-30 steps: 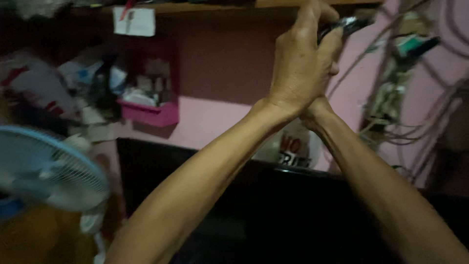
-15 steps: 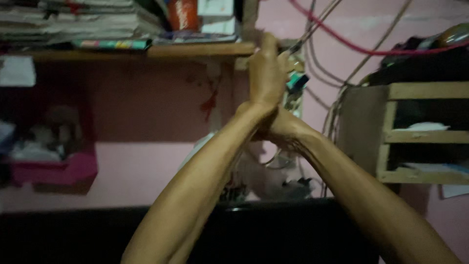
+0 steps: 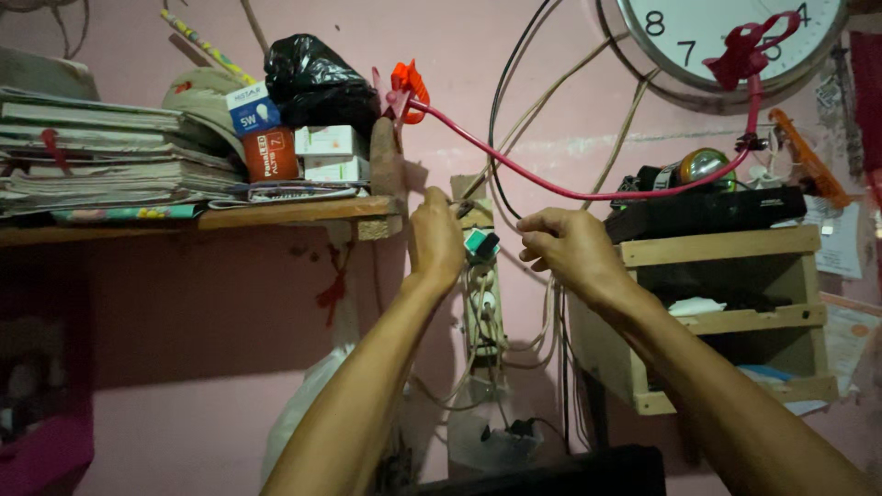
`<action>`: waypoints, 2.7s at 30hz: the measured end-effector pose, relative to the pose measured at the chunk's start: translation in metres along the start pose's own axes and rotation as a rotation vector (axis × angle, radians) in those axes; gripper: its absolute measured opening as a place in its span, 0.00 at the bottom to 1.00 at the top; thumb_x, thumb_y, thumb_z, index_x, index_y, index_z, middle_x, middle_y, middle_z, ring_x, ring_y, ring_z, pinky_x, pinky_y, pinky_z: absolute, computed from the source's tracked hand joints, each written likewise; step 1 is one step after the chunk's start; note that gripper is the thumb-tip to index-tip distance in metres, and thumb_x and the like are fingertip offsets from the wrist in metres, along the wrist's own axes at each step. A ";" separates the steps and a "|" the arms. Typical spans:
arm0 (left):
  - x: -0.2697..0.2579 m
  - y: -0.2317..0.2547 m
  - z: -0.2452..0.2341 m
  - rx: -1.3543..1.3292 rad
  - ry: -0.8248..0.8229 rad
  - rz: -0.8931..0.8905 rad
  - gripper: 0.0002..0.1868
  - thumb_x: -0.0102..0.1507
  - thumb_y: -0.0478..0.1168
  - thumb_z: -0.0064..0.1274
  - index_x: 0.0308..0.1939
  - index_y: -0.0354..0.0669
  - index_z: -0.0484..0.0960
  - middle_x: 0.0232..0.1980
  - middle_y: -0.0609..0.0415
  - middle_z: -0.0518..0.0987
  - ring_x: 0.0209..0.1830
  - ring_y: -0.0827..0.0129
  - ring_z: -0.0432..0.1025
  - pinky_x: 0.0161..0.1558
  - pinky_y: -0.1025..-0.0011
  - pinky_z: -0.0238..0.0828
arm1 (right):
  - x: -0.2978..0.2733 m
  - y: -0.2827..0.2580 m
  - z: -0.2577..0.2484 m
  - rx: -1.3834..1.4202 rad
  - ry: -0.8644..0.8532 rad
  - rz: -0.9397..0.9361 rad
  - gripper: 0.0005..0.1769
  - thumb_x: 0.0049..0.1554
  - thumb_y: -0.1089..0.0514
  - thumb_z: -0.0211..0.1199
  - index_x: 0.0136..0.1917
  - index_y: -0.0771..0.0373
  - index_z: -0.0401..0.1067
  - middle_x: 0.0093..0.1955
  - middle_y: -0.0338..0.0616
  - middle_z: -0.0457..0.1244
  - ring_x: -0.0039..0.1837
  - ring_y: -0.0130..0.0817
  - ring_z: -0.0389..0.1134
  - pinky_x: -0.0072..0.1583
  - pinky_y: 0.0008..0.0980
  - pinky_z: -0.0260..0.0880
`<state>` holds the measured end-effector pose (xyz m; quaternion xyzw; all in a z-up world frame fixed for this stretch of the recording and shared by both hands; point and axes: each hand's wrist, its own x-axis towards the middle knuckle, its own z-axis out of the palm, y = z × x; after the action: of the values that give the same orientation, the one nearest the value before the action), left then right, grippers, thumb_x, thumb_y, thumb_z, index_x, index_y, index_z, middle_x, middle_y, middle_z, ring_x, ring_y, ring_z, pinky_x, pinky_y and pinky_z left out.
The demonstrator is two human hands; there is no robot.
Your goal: The person plugs a ring light into a wall socket and adjusts its position on a table. They then plug in a fan and adjust its angle. Finally, they turn on the ring light and move a water bottle on the table.
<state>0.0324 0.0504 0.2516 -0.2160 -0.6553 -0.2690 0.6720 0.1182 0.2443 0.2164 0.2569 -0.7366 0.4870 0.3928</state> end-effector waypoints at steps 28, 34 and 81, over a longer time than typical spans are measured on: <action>0.041 -0.073 0.066 0.252 -0.425 -0.277 0.15 0.64 0.35 0.45 0.52 0.38 0.82 0.55 0.34 0.80 0.56 0.42 0.76 0.54 0.49 0.74 | 0.070 0.139 0.088 0.118 -0.127 0.106 0.27 0.56 0.67 0.59 0.70 0.65 0.69 0.65 0.48 0.67 0.65 0.36 0.68 0.66 0.34 0.65; 0.054 -0.089 0.074 0.241 -0.426 -0.148 0.14 0.63 0.38 0.47 0.47 0.39 0.85 0.51 0.34 0.81 0.54 0.41 0.76 0.52 0.47 0.73 | 0.067 0.131 0.089 0.073 -0.163 0.126 0.22 0.58 0.66 0.58 0.65 0.63 0.74 0.52 0.48 0.70 0.55 0.32 0.66 0.60 0.35 0.65; -0.068 -0.009 -0.015 0.003 -0.124 0.072 0.17 0.64 0.31 0.45 0.57 0.28 0.76 0.52 0.31 0.79 0.53 0.37 0.73 0.56 0.49 0.69 | -0.045 0.083 0.032 0.319 -0.176 0.297 0.33 0.57 0.61 0.59 0.75 0.65 0.60 0.70 0.50 0.64 0.67 0.39 0.66 0.61 0.36 0.68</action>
<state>0.0388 0.0392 0.1830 -0.2547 -0.6878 -0.2301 0.6397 0.0701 0.2472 0.1293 0.2460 -0.7115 0.6255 0.2053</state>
